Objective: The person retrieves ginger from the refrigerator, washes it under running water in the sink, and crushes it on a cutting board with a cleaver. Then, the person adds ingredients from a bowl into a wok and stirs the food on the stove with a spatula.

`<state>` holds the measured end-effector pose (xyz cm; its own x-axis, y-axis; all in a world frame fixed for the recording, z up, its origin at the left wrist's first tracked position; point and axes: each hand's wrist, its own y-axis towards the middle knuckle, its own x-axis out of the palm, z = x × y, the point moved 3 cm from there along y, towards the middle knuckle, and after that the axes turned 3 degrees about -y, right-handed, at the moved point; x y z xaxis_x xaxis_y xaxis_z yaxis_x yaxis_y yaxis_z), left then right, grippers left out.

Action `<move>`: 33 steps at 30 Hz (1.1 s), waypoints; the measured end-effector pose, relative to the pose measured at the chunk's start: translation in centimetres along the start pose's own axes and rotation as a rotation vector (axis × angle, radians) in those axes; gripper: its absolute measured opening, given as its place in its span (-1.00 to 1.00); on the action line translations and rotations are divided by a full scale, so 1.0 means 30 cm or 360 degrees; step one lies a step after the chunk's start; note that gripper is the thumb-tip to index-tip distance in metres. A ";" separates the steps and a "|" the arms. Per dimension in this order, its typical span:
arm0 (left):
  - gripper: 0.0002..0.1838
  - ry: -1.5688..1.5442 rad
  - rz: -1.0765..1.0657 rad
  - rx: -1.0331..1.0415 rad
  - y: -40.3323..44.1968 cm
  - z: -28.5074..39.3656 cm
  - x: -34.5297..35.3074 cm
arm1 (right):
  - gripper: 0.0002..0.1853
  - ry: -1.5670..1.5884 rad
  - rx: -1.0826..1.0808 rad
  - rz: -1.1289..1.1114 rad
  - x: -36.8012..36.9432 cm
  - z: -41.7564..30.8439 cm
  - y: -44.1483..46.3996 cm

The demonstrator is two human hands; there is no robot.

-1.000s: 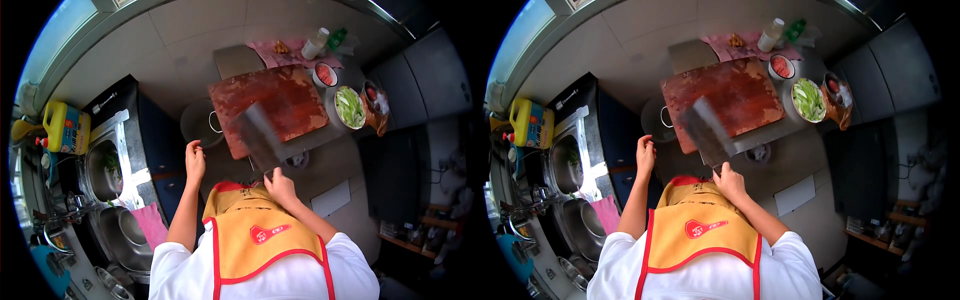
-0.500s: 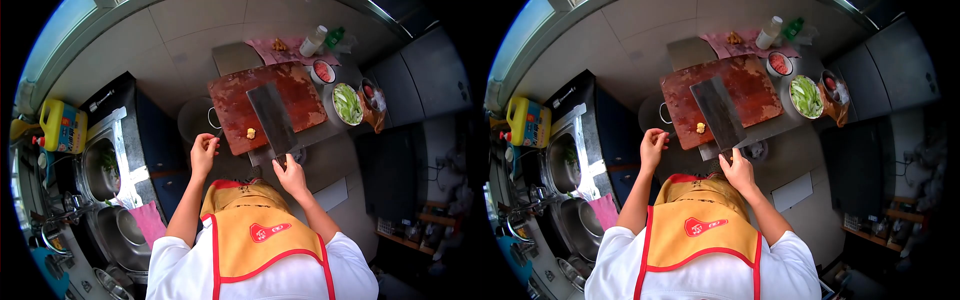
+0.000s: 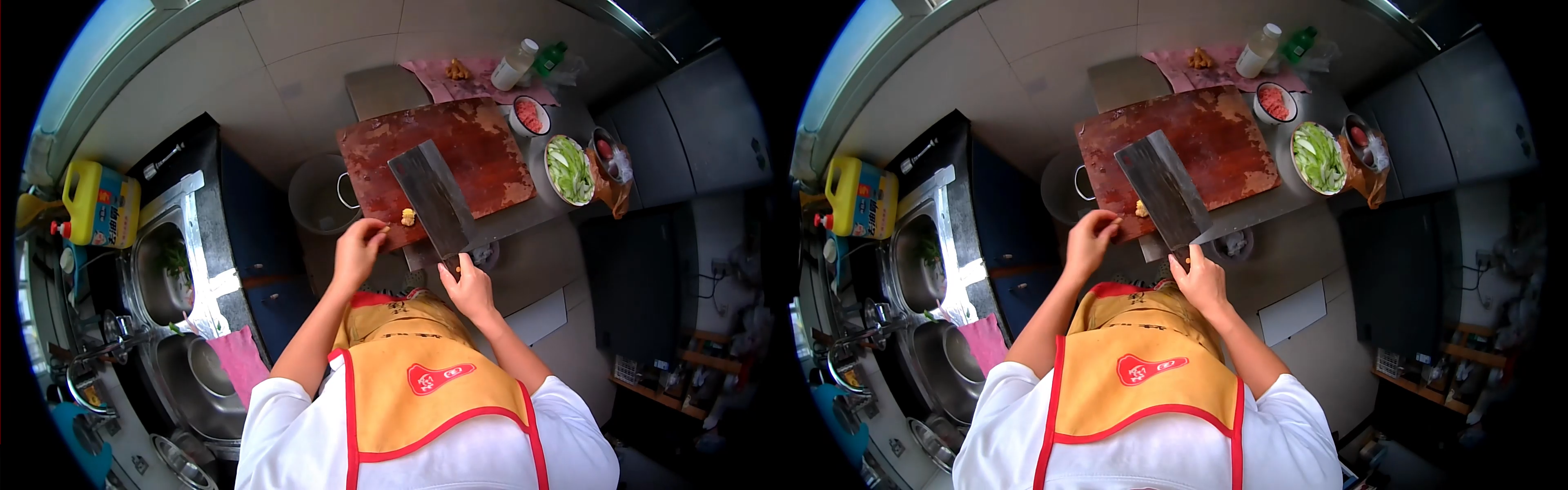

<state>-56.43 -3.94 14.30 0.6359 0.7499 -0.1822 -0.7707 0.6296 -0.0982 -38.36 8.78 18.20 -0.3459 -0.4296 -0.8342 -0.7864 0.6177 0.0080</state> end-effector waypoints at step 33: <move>-0.77 0.0308 0.0569 0.0229 -0.093 -0.089 -0.163 | -0.62 -0.0611 -0.0034 -0.0481 0.111 0.063 -0.010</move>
<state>-57.50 -9.92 12.84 0.2999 0.8827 -0.3618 -0.9188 0.3693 0.1393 -38.29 8.42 14.38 0.1100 -0.3111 -0.9440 -0.8343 0.4874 -0.2578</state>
